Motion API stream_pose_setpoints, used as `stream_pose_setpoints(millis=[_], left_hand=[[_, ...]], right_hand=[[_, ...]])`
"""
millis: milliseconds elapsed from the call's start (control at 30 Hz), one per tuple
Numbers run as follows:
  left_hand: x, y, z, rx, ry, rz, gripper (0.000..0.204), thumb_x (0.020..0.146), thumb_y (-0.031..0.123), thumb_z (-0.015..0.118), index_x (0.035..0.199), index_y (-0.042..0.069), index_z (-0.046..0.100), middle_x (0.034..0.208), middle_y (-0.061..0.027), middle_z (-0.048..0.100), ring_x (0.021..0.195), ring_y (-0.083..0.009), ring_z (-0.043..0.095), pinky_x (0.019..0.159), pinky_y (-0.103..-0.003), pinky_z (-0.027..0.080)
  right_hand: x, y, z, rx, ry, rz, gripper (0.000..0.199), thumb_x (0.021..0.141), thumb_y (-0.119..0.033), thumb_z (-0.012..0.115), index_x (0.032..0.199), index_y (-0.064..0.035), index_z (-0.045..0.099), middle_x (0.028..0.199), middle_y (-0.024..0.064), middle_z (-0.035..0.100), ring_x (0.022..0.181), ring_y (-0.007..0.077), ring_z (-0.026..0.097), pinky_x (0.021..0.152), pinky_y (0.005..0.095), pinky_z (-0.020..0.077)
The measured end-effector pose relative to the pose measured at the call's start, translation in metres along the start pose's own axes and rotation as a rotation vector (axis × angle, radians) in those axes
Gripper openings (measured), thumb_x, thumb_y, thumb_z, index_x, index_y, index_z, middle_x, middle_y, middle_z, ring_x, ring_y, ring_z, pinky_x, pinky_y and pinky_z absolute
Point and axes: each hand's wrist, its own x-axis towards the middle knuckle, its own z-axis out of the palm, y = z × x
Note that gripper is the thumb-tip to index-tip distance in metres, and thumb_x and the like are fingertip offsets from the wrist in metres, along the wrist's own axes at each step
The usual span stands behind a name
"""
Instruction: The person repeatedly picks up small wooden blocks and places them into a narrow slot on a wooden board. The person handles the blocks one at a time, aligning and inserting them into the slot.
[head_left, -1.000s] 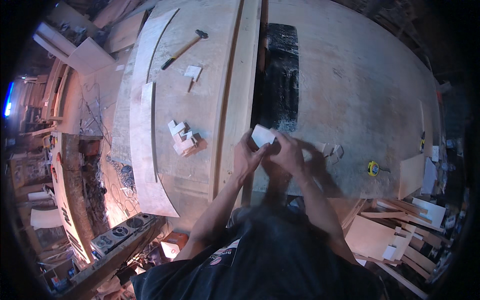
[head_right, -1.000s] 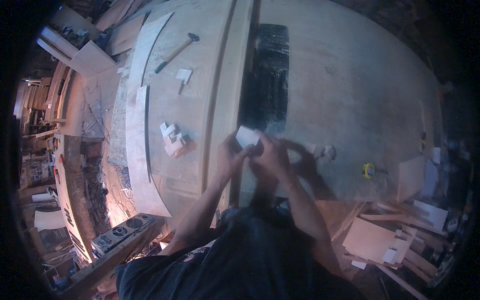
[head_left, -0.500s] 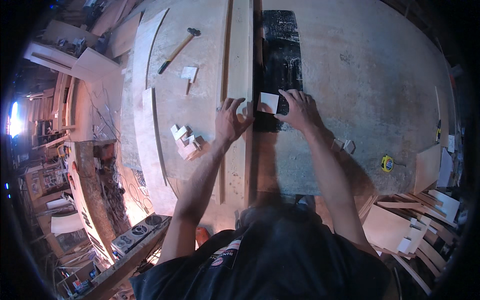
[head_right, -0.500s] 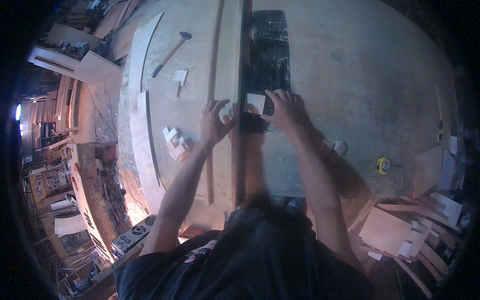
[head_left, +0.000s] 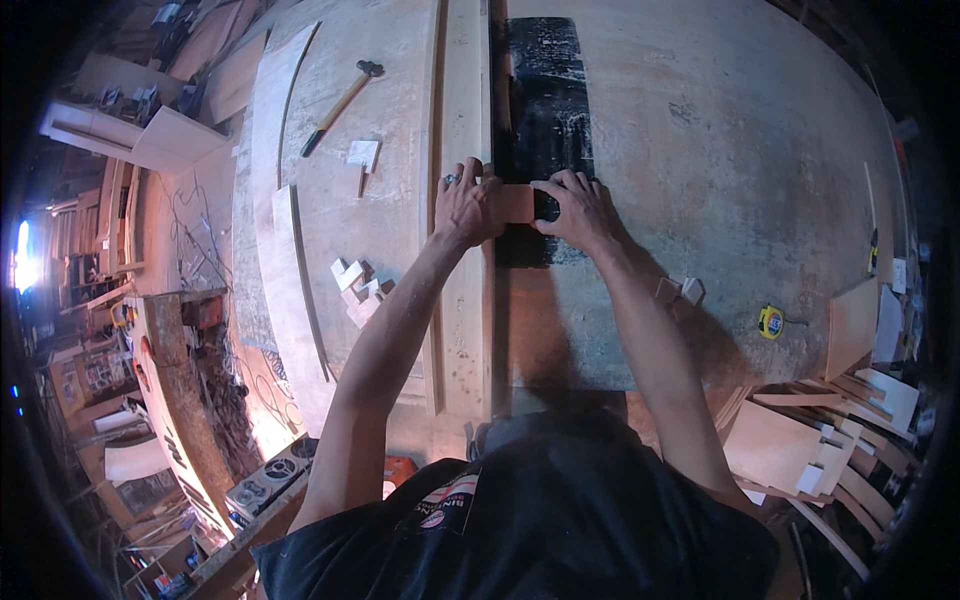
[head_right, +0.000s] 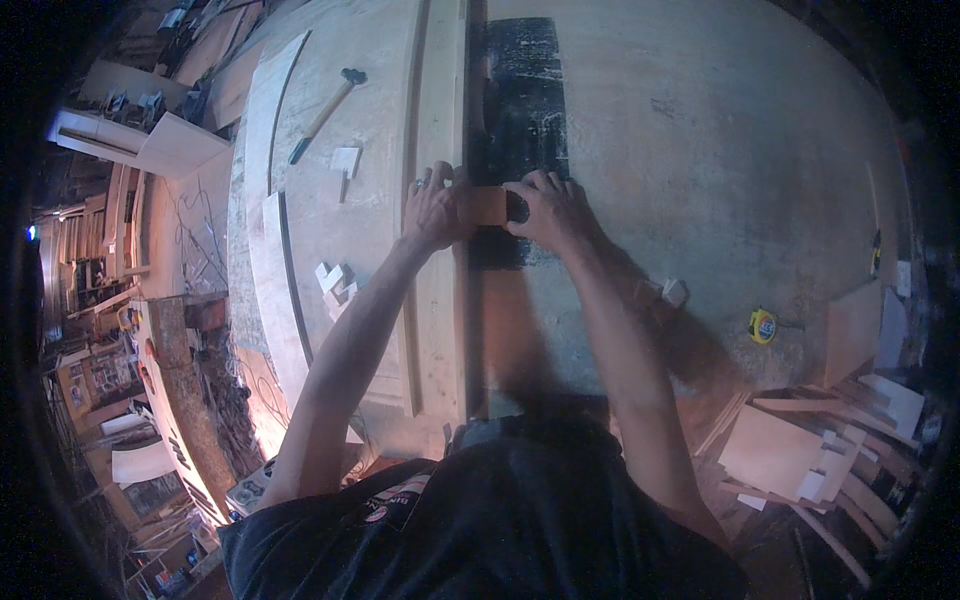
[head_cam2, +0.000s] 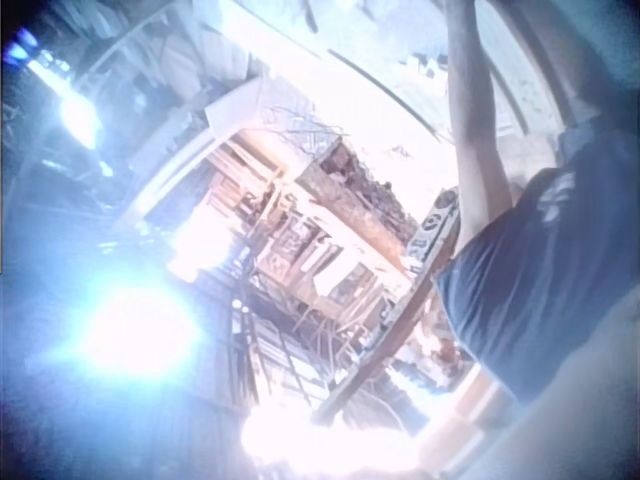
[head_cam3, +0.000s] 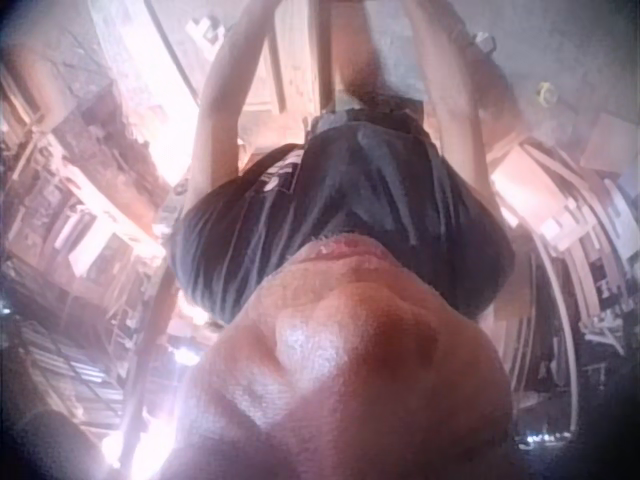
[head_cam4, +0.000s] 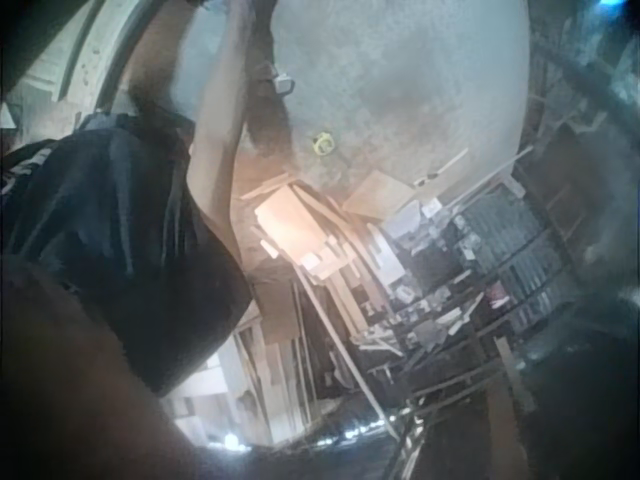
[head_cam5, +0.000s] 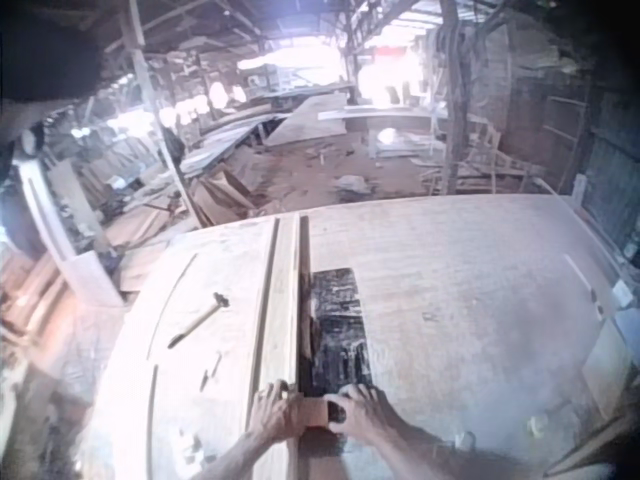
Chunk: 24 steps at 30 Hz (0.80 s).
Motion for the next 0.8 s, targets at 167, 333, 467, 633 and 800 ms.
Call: stream_pose_setpoints(millis=[167, 333, 467, 633, 800], left_hand=[[0.007, 0.002, 0.0, 0.038, -0.012, -0.013, 0.066, 0.068, 0.031, 0.091, 0.132, 0.022, 0.079, 0.14, -0.0113, 0.057, 0.137, -0.033, 0.056, 0.107, -0.052, 0.048], [0.018, 0.0, -0.002, 0.092, -0.021, 0.001, 0.071, 0.062, 0.033, 0.094, 0.131, 0.024, 0.079, 0.14, -0.0088, 0.057, 0.136, -0.0301, 0.055, 0.108, -0.051, 0.046], [0.03, -0.003, -0.007, 0.097, -0.063, -0.005, 0.075, 0.061, 0.037, 0.097, 0.133, 0.025, 0.079, 0.142, -0.0082, 0.058, 0.138, -0.03, 0.055, 0.109, -0.051, 0.046], [0.053, -0.009, -0.017, 0.058, -0.063, -0.049, 0.084, 0.059, 0.039, 0.105, 0.138, 0.029, 0.08, 0.149, -0.0079, 0.058, 0.144, -0.0304, 0.054, 0.112, -0.052, 0.046], [0.075, -0.016, -0.024, 0.088, -0.047, -0.027, 0.071, 0.07, 0.04, 0.095, 0.138, 0.031, 0.079, 0.15, -0.0118, 0.057, 0.144, -0.0356, 0.056, 0.112, -0.054, 0.048]], right_hand=[[0.002, 0.0, -0.003, 0.0, -0.006, -0.012, 0.075, 0.081, -0.038, 0.097, 0.152, -0.0242, 0.073, 0.14, 0.0068, 0.065, 0.136, 0.0302, 0.059, 0.119, 0.0507, 0.0457], [0.008, 0.003, -0.005, 0.042, -0.005, -0.006, 0.076, 0.081, -0.037, 0.098, 0.151, -0.0236, 0.074, 0.141, 0.0067, 0.065, 0.137, 0.0305, 0.059, 0.119, 0.0508, 0.0459], [0.02, 0.007, -0.003, 0.021, 0.021, -0.015, 0.076, 0.081, -0.037, 0.098, 0.151, -0.0224, 0.074, 0.141, 0.0067, 0.065, 0.136, 0.0308, 0.06, 0.119, 0.0505, 0.0461], [0.045, 0.017, -0.009, 0.027, 0.02, -0.013, 0.077, 0.08, -0.036, 0.098, 0.151, -0.0211, 0.073, 0.14, 0.0066, 0.066, 0.136, 0.031, 0.06, 0.118, 0.0511, 0.0461], [0.069, 0.019, -0.022, 0.0, -0.077, 0.035, 0.075, 0.091, -0.044, 0.092, 0.159, -0.0242, 0.067, 0.155, 0.0071, 0.063, 0.153, 0.0303, 0.055, 0.129, 0.0548, 0.0439]])
